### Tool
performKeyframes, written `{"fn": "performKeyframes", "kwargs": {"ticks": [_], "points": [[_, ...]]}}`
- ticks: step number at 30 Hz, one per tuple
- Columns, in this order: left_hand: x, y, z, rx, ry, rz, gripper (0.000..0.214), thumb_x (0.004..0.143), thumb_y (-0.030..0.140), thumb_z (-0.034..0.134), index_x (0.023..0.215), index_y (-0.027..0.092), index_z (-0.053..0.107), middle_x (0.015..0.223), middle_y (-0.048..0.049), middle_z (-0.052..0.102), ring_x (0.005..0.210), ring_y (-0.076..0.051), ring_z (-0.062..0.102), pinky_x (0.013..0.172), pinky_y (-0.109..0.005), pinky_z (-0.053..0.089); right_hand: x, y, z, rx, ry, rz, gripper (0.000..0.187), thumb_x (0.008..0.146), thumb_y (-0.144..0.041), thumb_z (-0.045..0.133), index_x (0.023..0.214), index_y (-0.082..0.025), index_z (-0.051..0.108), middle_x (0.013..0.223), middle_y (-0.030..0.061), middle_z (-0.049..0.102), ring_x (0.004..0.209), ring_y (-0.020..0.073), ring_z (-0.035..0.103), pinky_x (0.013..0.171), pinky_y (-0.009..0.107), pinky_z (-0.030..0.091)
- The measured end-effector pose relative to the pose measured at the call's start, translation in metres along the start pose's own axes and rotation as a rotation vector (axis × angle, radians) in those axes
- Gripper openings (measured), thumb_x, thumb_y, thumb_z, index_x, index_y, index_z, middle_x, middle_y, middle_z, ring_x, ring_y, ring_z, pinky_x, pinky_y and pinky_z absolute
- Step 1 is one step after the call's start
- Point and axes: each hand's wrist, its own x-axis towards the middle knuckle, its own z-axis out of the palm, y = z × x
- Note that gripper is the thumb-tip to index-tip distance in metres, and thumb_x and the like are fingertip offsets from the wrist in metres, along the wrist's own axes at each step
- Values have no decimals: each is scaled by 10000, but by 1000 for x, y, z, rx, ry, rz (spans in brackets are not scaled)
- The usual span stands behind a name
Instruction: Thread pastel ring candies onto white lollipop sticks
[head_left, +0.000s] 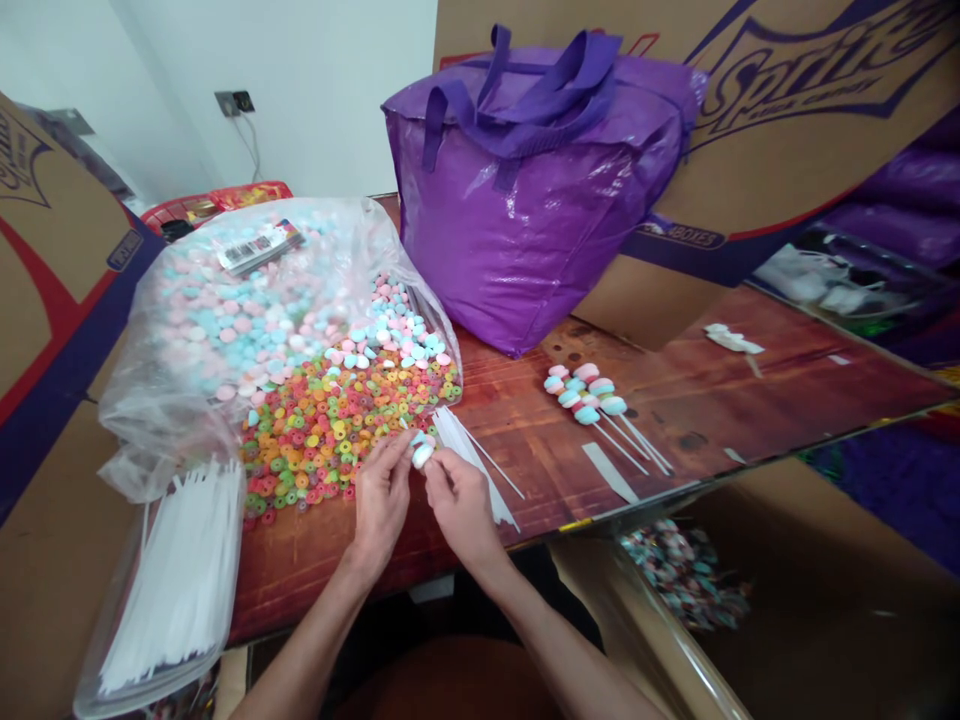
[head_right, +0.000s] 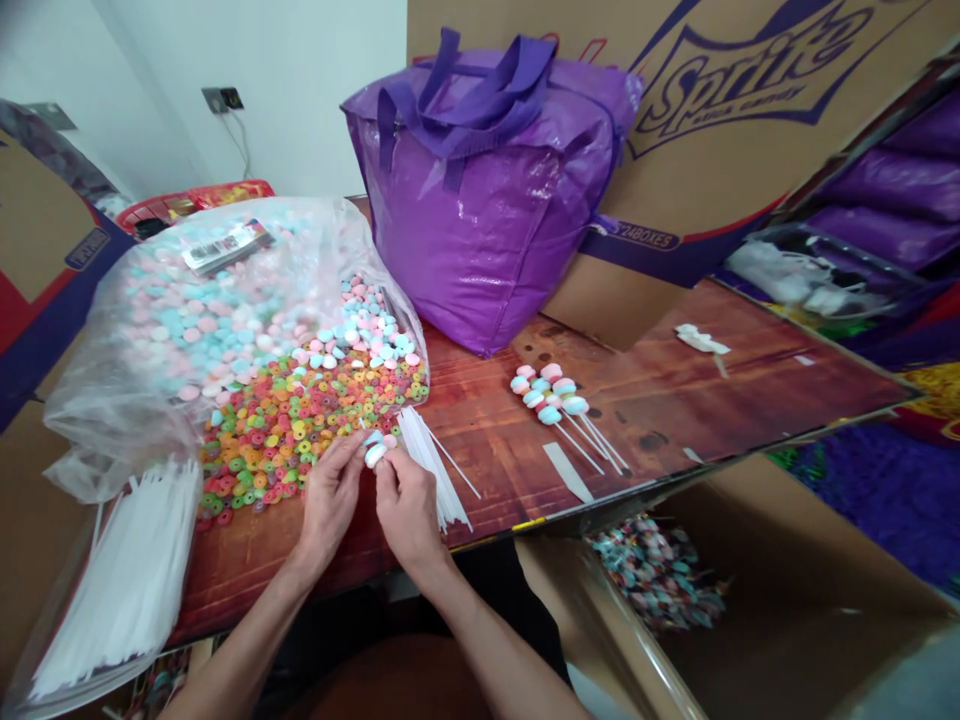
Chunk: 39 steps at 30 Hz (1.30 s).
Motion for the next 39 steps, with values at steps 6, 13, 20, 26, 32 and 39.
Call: {"fn": "performKeyframes", "kwargs": {"ticks": [6, 13, 20, 26, 32, 39], "points": [[35, 3, 2, 308, -162, 177, 271, 977, 230, 511, 1145, 218, 723, 1066, -66, 724, 974, -208, 651, 895, -324, 509, 12, 17, -20, -58, 53, 13, 317, 910, -365, 445, 634, -212, 472, 554, -29, 453, 544, 132, 420, 537, 251, 314], [85, 3, 26, 1065, -335, 195, 228, 934, 146, 525, 936, 205, 745, 1007, -115, 642, 1036, -279, 552, 857, -353, 477, 9, 29, -42, -89, 149, 91, 297, 884, -405, 468, 675, -200, 519, 565, -22, 481, 549, 135, 441, 524, 245, 307], [92, 3, 29, 935, -214, 133, 194, 944, 232, 566, 1077, 180, 698, 1068, -100, 619, 1036, -241, 567, 875, -315, 475, 7, 28, -39, -55, 139, 81, 297, 897, -394, 470, 680, -197, 523, 574, -24, 487, 549, 127, 444, 523, 240, 309], [108, 9, 41, 1129, -327, 206, 192, 937, 196, 543, 1028, 193, 712, 1052, -106, 633, 1054, -273, 562, 866, -334, 476, 7, 30, -39, -48, 127, 82, 302, 911, -394, 468, 689, -197, 522, 568, -33, 459, 543, 124, 434, 524, 242, 302], [109, 18, 44, 1261, -465, 252, 243, 949, 141, 484, 1039, 174, 708, 1043, -125, 634, 1052, -271, 582, 871, -347, 457, 7, 29, -39, -33, 115, 83, 298, 914, -396, 471, 710, -193, 544, 567, -36, 456, 537, 124, 434, 522, 243, 302], [108, -2, 29, 1122, -417, 270, 264, 1000, 234, 441, 997, 190, 701, 945, -80, 612, 902, -223, 598, 778, -303, 453, 7, 27, -38, -25, 119, 62, 294, 901, -394, 475, 695, -195, 539, 564, -31, 465, 537, 127, 433, 513, 240, 303]]}}
